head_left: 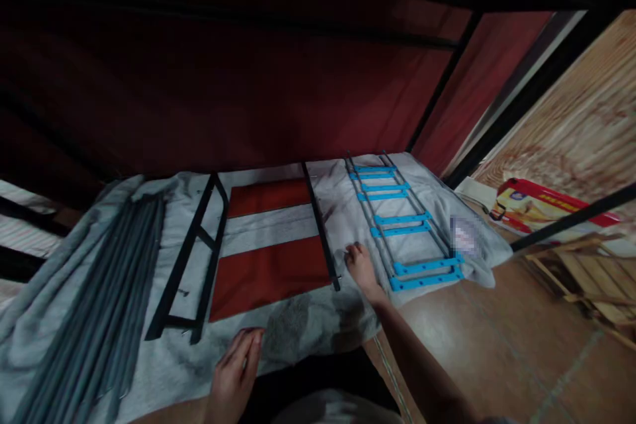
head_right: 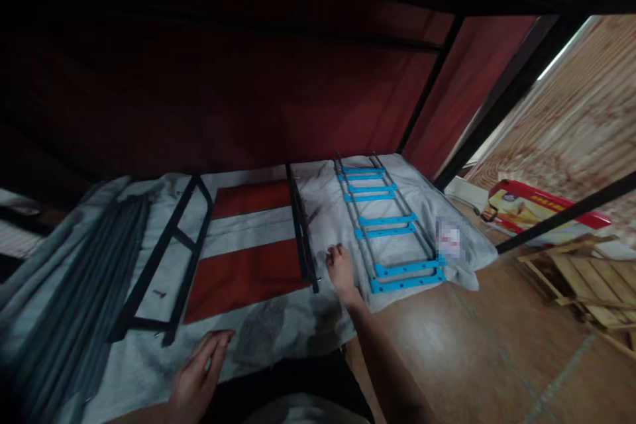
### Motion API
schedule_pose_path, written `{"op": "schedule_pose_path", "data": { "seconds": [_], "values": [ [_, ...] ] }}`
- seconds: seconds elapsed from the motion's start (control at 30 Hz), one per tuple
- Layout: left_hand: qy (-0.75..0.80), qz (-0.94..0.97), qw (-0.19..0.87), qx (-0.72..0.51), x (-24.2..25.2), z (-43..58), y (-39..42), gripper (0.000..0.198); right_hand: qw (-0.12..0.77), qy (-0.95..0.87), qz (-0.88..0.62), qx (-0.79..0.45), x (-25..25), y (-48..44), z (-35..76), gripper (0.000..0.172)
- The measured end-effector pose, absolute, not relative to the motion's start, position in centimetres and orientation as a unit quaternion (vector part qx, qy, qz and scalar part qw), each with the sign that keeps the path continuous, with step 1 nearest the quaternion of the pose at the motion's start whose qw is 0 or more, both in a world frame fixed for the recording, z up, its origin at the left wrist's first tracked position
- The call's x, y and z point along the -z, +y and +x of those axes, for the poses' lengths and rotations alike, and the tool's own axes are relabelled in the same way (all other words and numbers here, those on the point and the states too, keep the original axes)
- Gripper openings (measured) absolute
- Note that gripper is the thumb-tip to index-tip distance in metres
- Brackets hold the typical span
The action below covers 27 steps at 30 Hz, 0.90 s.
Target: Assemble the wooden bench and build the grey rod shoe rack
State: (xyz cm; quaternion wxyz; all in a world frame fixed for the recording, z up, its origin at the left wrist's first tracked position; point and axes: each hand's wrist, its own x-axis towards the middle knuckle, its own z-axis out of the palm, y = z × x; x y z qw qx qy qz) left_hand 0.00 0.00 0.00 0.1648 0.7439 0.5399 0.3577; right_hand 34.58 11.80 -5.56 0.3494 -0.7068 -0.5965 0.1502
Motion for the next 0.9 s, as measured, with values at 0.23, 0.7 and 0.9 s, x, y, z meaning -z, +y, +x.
{"op": "schedule_pose_path", "data": {
  "seconds": [0.23, 0.7, 0.9],
  "values": [
    [0.562, 0.734, 0.087, -0.371, -3.6, -4.6, -1.8, 0.021, 0.329, -0.625, -0.695, -0.137, 7.5, 11.5, 35.3, 0.023],
    [0.694, 0.25, 0.333, -0.587, -2.2, -12.0, 1.5, 0.033, 0.353, -0.566, -0.705, -0.241, 7.9, 9.7, 37.1, 0.039],
    [0.75, 0.401, 0.261, -0.456, 2.4, -12.6, 2.8, 0.022, 0.291, -0.622, -0.714, -0.14, 8.6, 7.5, 36.8, 0.034]
  ]
}}
